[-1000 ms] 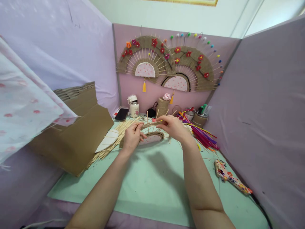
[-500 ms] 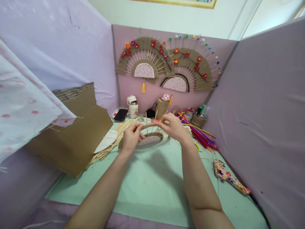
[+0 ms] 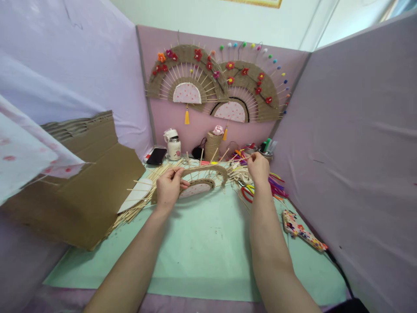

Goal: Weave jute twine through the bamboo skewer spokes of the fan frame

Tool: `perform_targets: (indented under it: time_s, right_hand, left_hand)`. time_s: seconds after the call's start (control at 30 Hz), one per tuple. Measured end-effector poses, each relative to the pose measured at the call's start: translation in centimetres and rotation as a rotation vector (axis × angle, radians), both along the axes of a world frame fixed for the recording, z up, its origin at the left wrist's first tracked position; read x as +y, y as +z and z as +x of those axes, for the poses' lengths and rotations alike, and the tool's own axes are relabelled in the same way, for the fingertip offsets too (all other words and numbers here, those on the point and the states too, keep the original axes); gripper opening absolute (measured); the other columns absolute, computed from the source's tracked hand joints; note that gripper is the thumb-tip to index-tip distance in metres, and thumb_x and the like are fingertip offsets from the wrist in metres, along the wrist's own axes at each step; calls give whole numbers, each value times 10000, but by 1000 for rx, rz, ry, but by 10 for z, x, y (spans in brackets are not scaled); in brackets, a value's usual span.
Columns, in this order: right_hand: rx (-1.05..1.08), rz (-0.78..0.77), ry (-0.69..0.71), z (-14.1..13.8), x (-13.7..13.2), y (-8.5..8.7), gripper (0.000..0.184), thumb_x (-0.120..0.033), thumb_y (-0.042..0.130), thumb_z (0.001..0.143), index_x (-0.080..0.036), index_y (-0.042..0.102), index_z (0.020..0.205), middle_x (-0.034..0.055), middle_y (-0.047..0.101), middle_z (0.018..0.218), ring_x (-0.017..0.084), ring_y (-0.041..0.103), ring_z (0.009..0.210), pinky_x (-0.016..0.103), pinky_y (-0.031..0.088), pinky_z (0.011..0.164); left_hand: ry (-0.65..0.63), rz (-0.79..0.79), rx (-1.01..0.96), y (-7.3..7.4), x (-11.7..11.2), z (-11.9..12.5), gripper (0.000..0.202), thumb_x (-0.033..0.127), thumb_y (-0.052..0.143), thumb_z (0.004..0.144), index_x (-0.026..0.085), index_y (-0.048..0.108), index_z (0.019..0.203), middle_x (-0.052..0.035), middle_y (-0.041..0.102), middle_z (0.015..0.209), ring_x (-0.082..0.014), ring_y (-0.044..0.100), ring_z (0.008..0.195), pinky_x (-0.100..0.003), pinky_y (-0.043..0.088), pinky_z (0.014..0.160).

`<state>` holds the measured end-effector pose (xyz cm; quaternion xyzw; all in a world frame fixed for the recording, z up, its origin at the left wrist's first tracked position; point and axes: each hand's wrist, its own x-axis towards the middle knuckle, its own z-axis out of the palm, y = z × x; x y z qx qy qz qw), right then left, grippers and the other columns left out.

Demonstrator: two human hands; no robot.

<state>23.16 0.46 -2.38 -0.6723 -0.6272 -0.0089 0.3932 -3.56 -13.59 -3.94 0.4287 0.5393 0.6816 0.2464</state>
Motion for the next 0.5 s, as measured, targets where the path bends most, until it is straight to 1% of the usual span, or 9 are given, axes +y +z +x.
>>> perform_targets:
  time_s: [0.07, 0.13, 0.2, 0.23, 0.3, 0.37, 0.43, 0.5]
  right_hand:
    - [174, -52, 5, 6, 9, -6, 232, -278, 487, 810, -131, 661, 855, 165, 674, 942, 274, 587, 944, 336, 412, 789]
    - [333, -108, 58, 6, 19, -6, 205, -271, 504, 819, -127, 649, 801, 160, 677, 897, 262, 596, 925, 335, 426, 790]
    - [414, -132, 127, -2, 30, 3, 235, -283, 474, 862, -128, 626, 772, 129, 677, 795, 222, 615, 816, 312, 454, 725]
    - [450, -140, 168, -8, 36, 12, 270, -294, 436, 892, -126, 612, 775, 110, 670, 742, 195, 615, 740, 297, 463, 680]
    - [520, -152, 265, -23, 49, 36, 315, -305, 359, 943, -121, 582, 818, 71, 651, 663, 147, 592, 633, 270, 473, 619]
    - [564, -138, 368, -38, 59, 70, 301, -303, 346, 963, -115, 556, 855, 46, 643, 670, 107, 574, 621, 245, 478, 623]
    - [582, -78, 438, -47, 66, 111, 261, -311, 363, 967, -117, 531, 922, 36, 648, 777, 77, 560, 662, 237, 478, 661]
    - [580, 31, 474, -49, 68, 153, 267, -368, 382, 959, -138, 494, 1033, 36, 627, 968, 57, 542, 741, 235, 470, 720]
  left_hand:
    - [13, 2, 1, -1, 1, -1, 265, 393, 599, 756, 142, 618, 839, 21, 606, 563, -156, 650, 481, -232, 536, 446]
    - [17, 4, 9, -1, 1, -1, 265, 392, 598, 755, 142, 618, 838, 22, 605, 575, -156, 651, 479, -235, 538, 446]
    - [14, 9, 19, 0, 1, -1, 262, 393, 596, 756, 143, 619, 833, 23, 603, 583, -152, 651, 482, -235, 540, 452]
    - [13, 10, 23, 0, 0, -1, 262, 395, 596, 756, 144, 619, 829, 24, 602, 585, -151, 651, 486, -234, 541, 455]
    - [13, 10, 25, 1, 0, -1, 263, 400, 600, 753, 147, 620, 823, 24, 602, 588, -150, 653, 495, -231, 539, 457]
    - [9, 5, 22, 2, -1, -1, 263, 402, 600, 752, 151, 619, 827, 23, 606, 589, -151, 652, 497, -232, 536, 453]
    - [-1, 1, 19, 3, -1, -1, 258, 399, 597, 755, 155, 617, 834, 23, 609, 580, -153, 648, 494, -238, 536, 454]
    - [-4, -3, 16, 3, -1, -1, 252, 394, 593, 760, 156, 615, 839, 24, 606, 566, -158, 646, 492, -247, 538, 460]
